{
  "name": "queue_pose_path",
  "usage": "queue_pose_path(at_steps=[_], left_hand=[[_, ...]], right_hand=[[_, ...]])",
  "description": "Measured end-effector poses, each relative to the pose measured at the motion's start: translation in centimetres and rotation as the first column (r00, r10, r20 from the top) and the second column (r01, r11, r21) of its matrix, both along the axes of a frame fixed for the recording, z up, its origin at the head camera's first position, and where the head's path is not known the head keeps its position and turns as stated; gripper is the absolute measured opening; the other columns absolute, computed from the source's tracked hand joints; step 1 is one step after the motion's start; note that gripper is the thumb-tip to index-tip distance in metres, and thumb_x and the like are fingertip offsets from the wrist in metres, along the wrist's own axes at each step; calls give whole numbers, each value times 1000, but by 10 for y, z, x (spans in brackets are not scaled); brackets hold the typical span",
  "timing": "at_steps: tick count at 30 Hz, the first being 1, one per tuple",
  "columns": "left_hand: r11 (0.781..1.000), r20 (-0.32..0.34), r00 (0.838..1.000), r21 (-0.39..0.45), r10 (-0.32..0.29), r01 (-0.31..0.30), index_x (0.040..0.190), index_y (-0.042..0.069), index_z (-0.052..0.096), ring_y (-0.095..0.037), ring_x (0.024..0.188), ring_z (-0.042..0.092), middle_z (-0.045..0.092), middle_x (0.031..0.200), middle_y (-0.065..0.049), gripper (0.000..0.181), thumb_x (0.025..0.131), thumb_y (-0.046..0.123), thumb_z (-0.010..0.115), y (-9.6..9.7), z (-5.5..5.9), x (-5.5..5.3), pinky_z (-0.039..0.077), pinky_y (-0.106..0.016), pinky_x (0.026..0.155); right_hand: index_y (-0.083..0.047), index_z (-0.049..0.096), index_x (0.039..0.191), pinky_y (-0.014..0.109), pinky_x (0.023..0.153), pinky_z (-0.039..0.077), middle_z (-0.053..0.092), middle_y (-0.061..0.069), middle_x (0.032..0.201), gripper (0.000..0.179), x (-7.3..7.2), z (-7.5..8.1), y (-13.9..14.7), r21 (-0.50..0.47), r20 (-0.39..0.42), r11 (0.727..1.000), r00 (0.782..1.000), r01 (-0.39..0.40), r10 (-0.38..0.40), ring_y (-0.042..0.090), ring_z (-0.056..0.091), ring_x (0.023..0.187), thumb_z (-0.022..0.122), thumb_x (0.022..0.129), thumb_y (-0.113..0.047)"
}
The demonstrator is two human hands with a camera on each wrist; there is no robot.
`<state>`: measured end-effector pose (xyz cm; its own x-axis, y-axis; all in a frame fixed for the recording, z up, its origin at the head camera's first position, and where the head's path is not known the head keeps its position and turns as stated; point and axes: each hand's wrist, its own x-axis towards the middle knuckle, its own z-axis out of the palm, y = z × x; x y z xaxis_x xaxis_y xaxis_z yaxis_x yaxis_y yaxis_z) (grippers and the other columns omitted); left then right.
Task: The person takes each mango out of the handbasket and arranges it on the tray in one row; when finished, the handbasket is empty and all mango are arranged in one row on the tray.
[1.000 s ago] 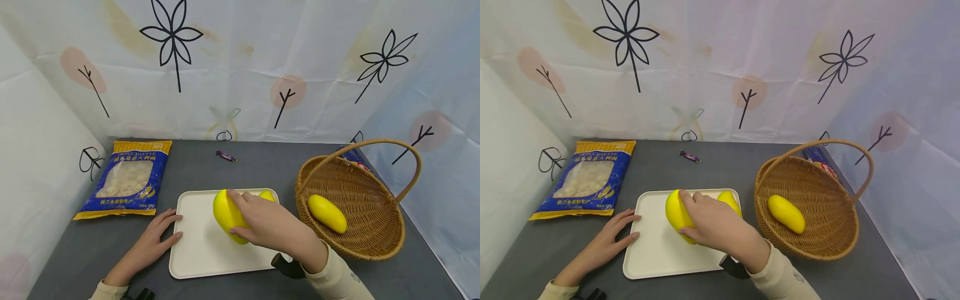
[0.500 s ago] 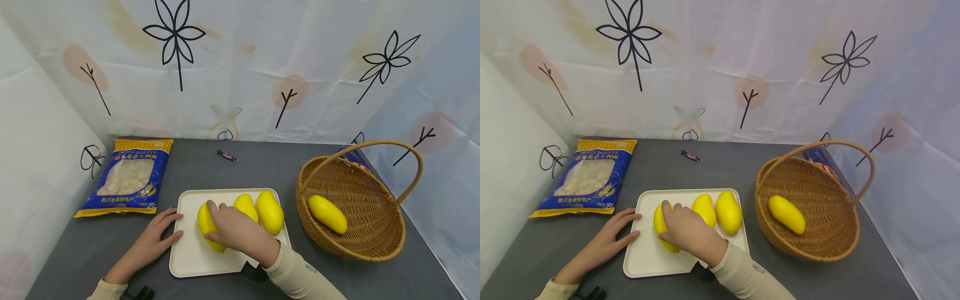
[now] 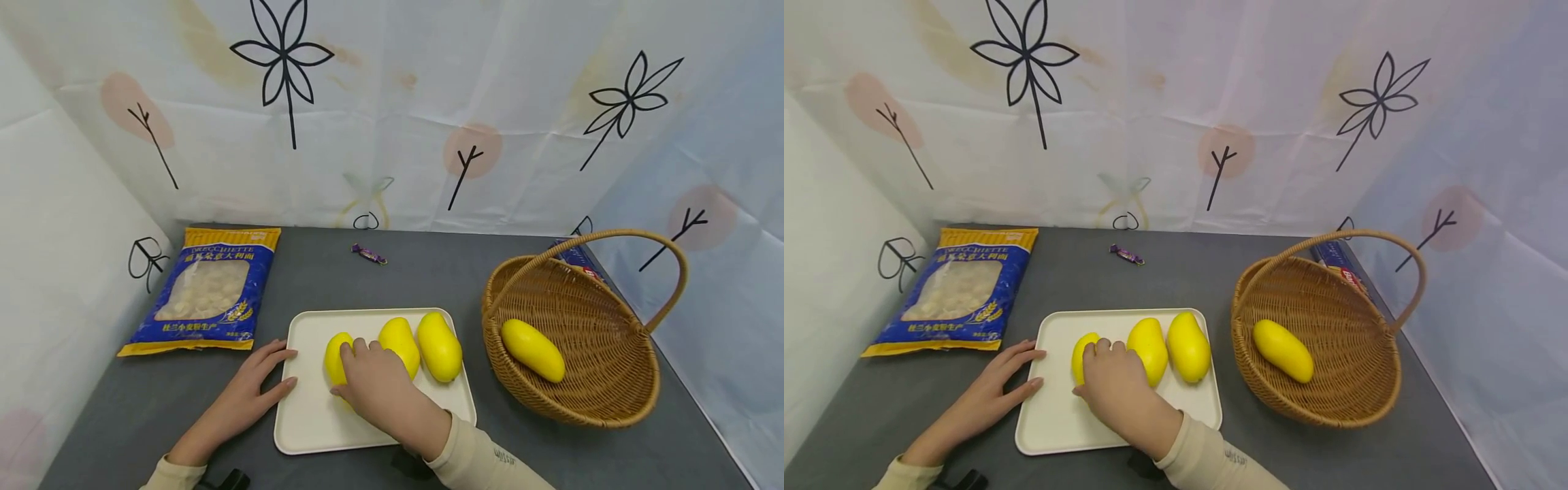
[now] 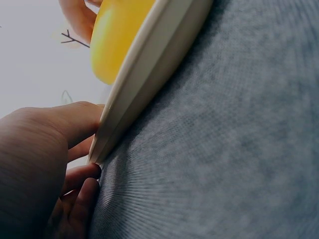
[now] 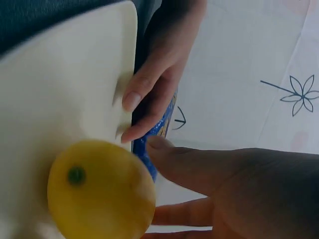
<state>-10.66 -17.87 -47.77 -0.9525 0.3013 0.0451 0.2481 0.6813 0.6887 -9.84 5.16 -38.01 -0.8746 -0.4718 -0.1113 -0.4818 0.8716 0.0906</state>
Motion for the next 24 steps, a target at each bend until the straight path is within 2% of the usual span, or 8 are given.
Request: queue_pose_path(at_steps=[4,10,14,18,24], left_hand=[[1000,10,1000,-10,3,-3,133,17,54,-40,137,30,38,147,-16,50,92,45,60,-1,-1,-1,29,-68,102],[1000,5,1000,-9,0,0,133,16,55,-41,136,31,39,146,-16,50,92,45,60,-1,-1,-1,29,-68,101],[1000,3,1000,-1,-3,3,133,16,55,-41,136,31,38,146,-17,49,92,44,61,-1,-1,-1,29,-68,101],[1000,3,1000,3,-7,7,133,16,55,-41,136,31,38,146,-16,49,92,43,60,-1,-1,-1,29,-68,101],[1000,6,1000,-6,-5,5,133,17,54,-40,137,30,37,147,-16,49,92,44,60,-1,-2,-1,28,-68,102]], right_hand=[[-10,53,134,31,71,50,61,6,114,79,7,-7,-2,85,-108,996,994,-21,31,20,58,95,68,78,-63],[-16,53,132,27,58,43,60,9,101,69,11,-19,-3,27,-220,1000,975,-5,11,20,55,81,73,78,-53],[-17,55,129,30,58,42,60,10,99,65,11,-24,-2,20,-280,999,960,37,-30,22,54,79,74,77,-52],[-18,54,129,34,62,43,60,12,102,65,9,-26,0,34,-301,995,951,89,-75,24,54,84,73,78,-53],[-19,55,131,38,68,43,61,12,104,63,6,-25,5,19,-279,992,954,122,-112,25,54,93,72,79,-51]])
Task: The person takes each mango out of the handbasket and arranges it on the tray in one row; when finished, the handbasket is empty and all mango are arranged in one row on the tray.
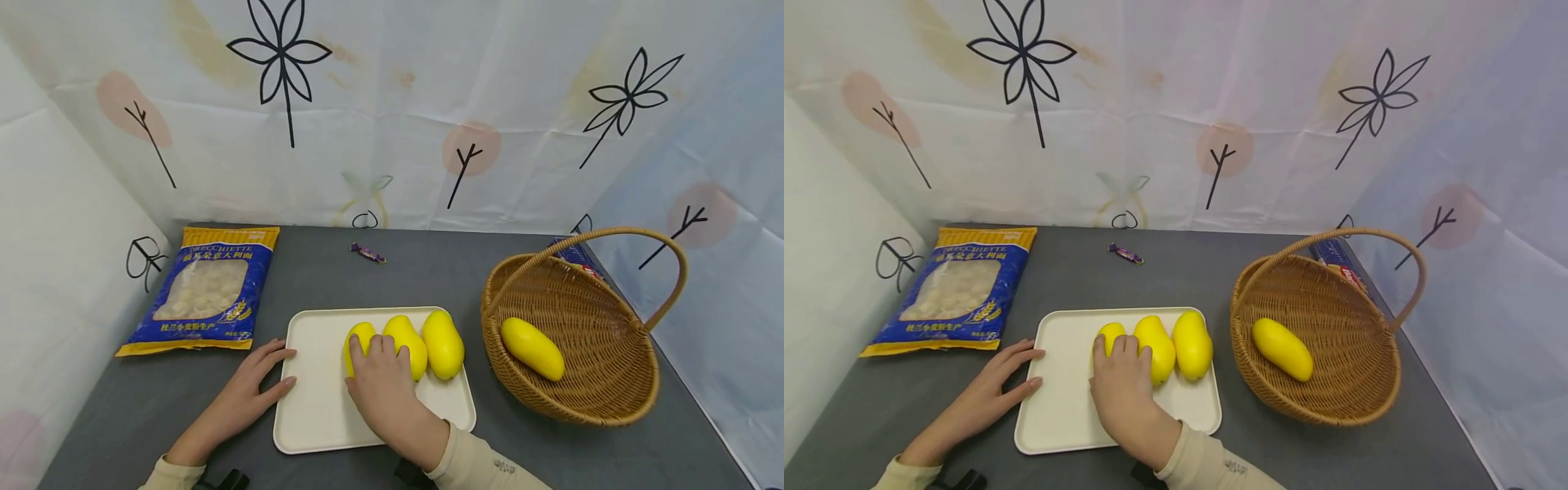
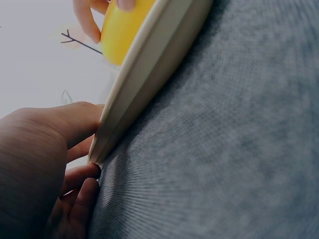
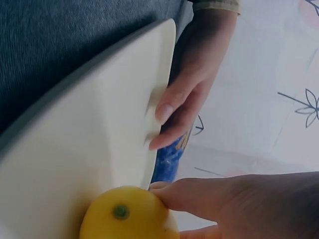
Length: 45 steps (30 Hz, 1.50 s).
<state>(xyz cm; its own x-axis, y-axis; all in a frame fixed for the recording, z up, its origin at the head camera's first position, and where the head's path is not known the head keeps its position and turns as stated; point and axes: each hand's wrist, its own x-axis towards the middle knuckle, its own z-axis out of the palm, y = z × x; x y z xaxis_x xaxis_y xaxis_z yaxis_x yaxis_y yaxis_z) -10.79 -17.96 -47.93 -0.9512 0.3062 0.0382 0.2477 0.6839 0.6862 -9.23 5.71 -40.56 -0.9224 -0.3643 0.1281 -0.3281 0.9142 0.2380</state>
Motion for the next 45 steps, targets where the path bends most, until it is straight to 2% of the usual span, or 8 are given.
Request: queue_pose_path(at_steps=[6,11,17,31,45], left_hand=[[1000,-18,1000,11,-6,6,132,16,55,-40,137,30,38,146,-16,48,93,42,61,0,0,0,28,-67,101],[1000,-29,1000,13,-6,6,132,16,55,-40,136,31,38,146,-16,47,93,41,61,-1,0,0,29,-67,101],[1000,-24,1000,2,-4,4,133,16,55,-40,136,31,38,146,-16,48,93,42,61,-1,0,0,29,-67,101],[1000,-32,999,9,-6,6,131,15,56,-41,136,32,40,145,-17,47,92,40,62,0,-1,1,30,-67,101],[1000,-37,999,5,-1,1,131,16,56,-39,136,32,40,145,-16,47,92,43,61,0,-6,0,30,-67,101]], right_hand=[[-19,54,132,39,70,42,60,12,104,62,-2,0,4,-8,8,1000,1000,4,-4,25,52,93,70,81,-51],[-16,52,135,39,72,42,60,11,104,67,-3,1,4,-19,10,1000,1000,12,-12,25,53,94,69,81,-52],[-11,55,131,40,74,43,60,10,104,67,-3,1,4,-45,14,999,1000,18,-18,25,54,94,69,81,-54],[-14,54,132,45,81,39,61,8,106,71,-3,-1,3,-42,-14,999,1000,27,-28,24,55,95,65,81,-61],[-13,52,134,48,81,39,61,10,106,73,-6,-2,2,-58,35,997,998,47,-45,26,55,96,59,83,-65]])
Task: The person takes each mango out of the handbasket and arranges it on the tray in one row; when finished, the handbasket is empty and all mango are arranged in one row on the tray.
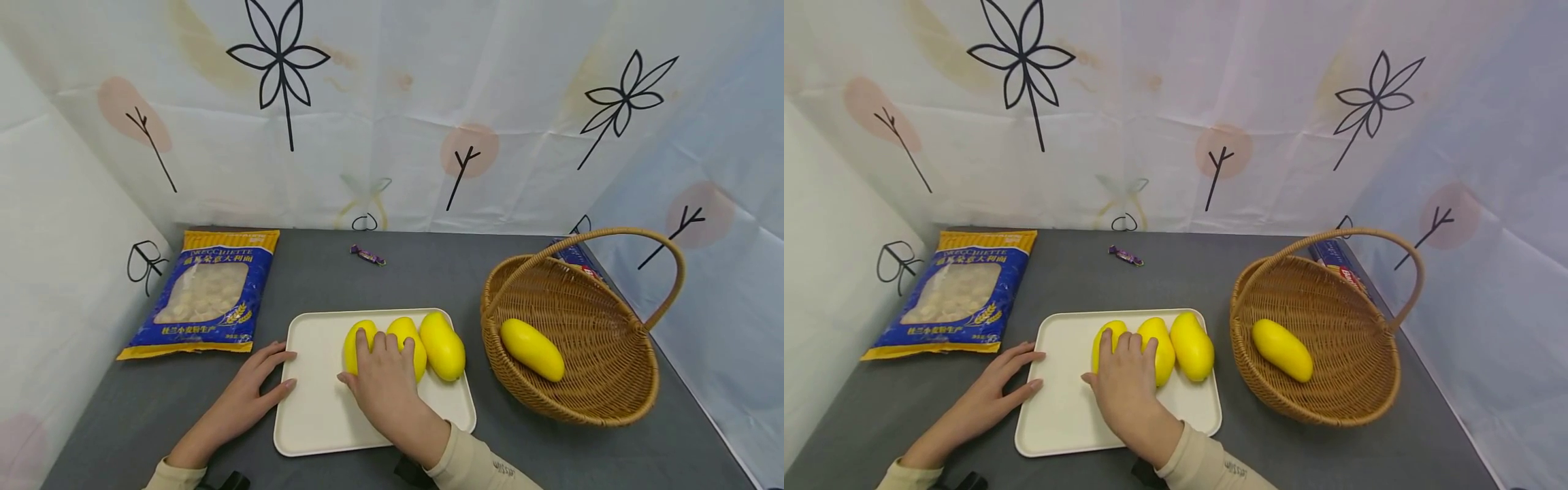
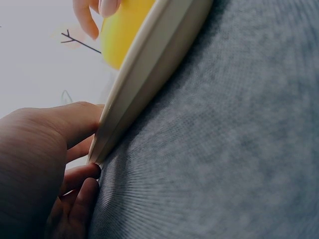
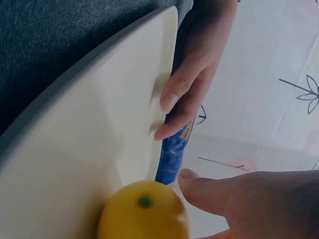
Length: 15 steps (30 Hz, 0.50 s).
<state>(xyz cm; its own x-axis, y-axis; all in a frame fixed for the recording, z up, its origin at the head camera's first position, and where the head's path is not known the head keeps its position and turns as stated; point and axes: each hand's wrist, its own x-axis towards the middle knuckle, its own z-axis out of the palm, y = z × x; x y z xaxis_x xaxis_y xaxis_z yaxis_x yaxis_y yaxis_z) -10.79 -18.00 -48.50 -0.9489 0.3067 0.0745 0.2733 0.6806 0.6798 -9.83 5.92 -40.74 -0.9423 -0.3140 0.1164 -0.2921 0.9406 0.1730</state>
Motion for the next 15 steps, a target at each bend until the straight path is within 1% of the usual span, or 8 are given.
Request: queue_pose_path(at_steps=[2,4,7,11,15], left_hand=[[1000,9,1000,-6,2,-2,132,17,55,-39,136,32,39,146,-15,49,92,44,61,0,-1,0,30,-67,101],[1000,18,1000,-5,4,-3,132,17,55,-39,137,31,38,147,-14,49,92,45,60,0,-2,0,31,-66,101],[1000,20,1000,-1,1,0,132,17,55,-40,137,31,38,147,-15,49,92,45,60,0,-3,0,31,-66,100],[1000,17,1000,2,2,-2,132,17,55,-41,136,31,38,147,-16,49,92,45,60,0,-3,1,30,-67,100],[1000,21,1000,-3,5,-5,132,17,55,-41,137,30,37,147,-15,49,92,46,59,0,-1,0,30,-67,101]], right_hand=[[-14,52,133,47,81,39,61,9,107,72,4,4,2,-9,6,1000,1000,-5,5,26,56,96,59,83,-65],[-14,51,134,47,81,39,61,8,108,72,9,13,7,-23,9,1000,1000,-8,8,25,56,97,60,83,-64],[-16,51,135,48,82,39,60,7,112,71,19,33,21,-57,-8,998,1000,-20,19,25,55,98,63,82,-62],[-15,55,132,47,79,39,61,7,112,67,30,67,55,-89,-94,995,995,-49,40,26,56,95,69,80,-57],[-11,60,124,49,78,39,65,9,105,59,41,98,96,-48,-182,998,983,-33,24,28,58,90,72,81,-49]])
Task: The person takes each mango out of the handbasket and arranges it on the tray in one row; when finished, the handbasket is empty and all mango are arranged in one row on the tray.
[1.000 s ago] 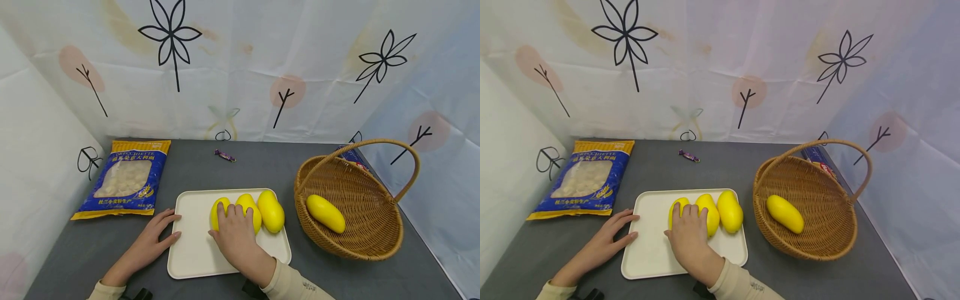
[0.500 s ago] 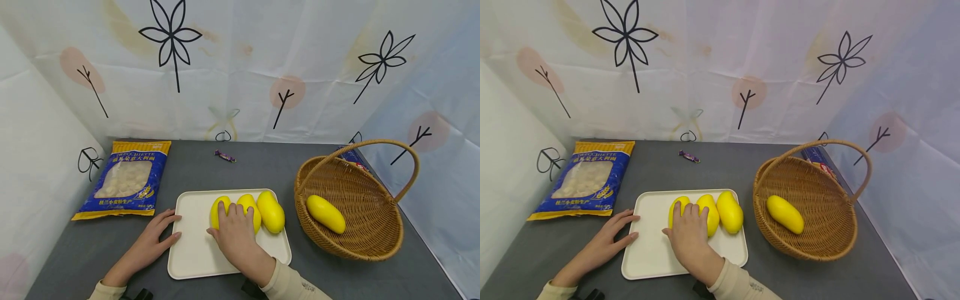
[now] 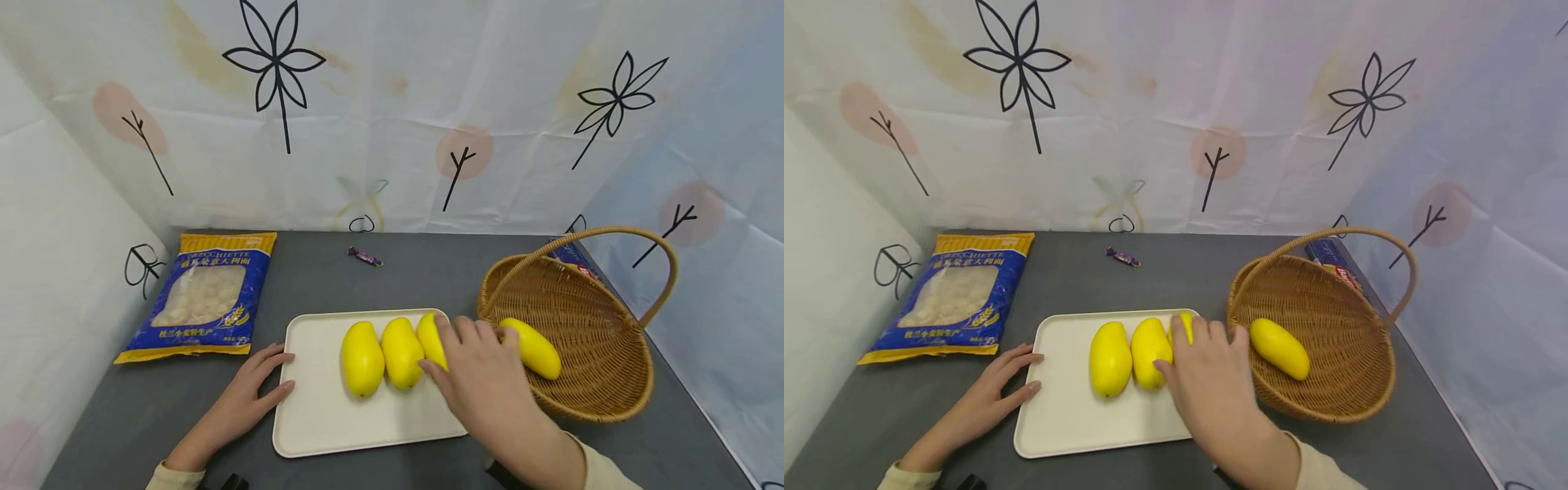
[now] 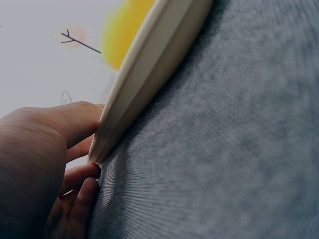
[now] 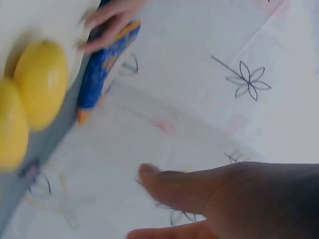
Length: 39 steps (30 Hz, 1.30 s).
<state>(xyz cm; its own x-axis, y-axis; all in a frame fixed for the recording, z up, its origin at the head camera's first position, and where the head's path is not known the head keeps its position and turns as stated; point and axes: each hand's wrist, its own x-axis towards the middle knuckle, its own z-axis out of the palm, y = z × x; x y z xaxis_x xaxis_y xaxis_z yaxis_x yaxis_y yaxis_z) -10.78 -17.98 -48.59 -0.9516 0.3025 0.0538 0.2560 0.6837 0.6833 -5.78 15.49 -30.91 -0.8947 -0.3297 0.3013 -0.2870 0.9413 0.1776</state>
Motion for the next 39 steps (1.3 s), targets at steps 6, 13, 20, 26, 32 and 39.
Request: queue_pose_path(at_steps=[6,13,20,26,32,39], left_hand=[[1000,8,1000,-3,4,-4,132,18,55,-40,137,30,37,147,-15,49,92,46,60,0,2,-1,30,-67,101],[1000,-4,1000,-1,2,-2,132,18,55,-39,137,31,37,147,-15,47,93,44,60,1,5,0,30,-67,101],[1000,3,1000,-10,7,-7,132,17,55,-40,137,30,36,147,-15,48,93,45,59,-1,7,-2,30,-67,101],[1000,17,1000,-14,6,-6,133,17,54,-40,136,31,36,148,-15,51,93,47,58,-2,7,-3,30,-67,101],[1000,17,1000,-2,-5,5,133,18,54,-40,137,31,37,148,-15,50,93,46,59,-1,5,-3,30,-67,101],[1000,30,1000,-2,-1,1,133,17,54,-40,137,30,36,148,-15,51,92,47,59,0,4,-1,30,-68,101]], right_hand=[[-6,61,120,50,70,38,65,11,95,51,-6,30,61,75,195,987,969,142,-154,28,58,79,70,85,-42],[7,42,138,60,88,44,50,34,130,69,-63,39,134,40,643,988,753,148,-138,50,51,114,60,93,-43],[10,38,140,61,96,40,41,34,139,72,-109,17,178,14,809,997,586,71,-53,51,45,122,60,93,-39],[4,40,141,60,96,40,44,31,138,76,-124,-2,183,-32,847,996,531,83,-17,46,49,121,59,91,-49],[-2,43,142,57,96,41,46,26,139,70,-128,-15,177,-89,854,995,517,45,53,43,49,122,63,90,-45],[-6,46,140,57,98,41,48,24,137,62,-129,-23,174,-117,866,993,492,30,87,42,48,123,68,89,-34]])
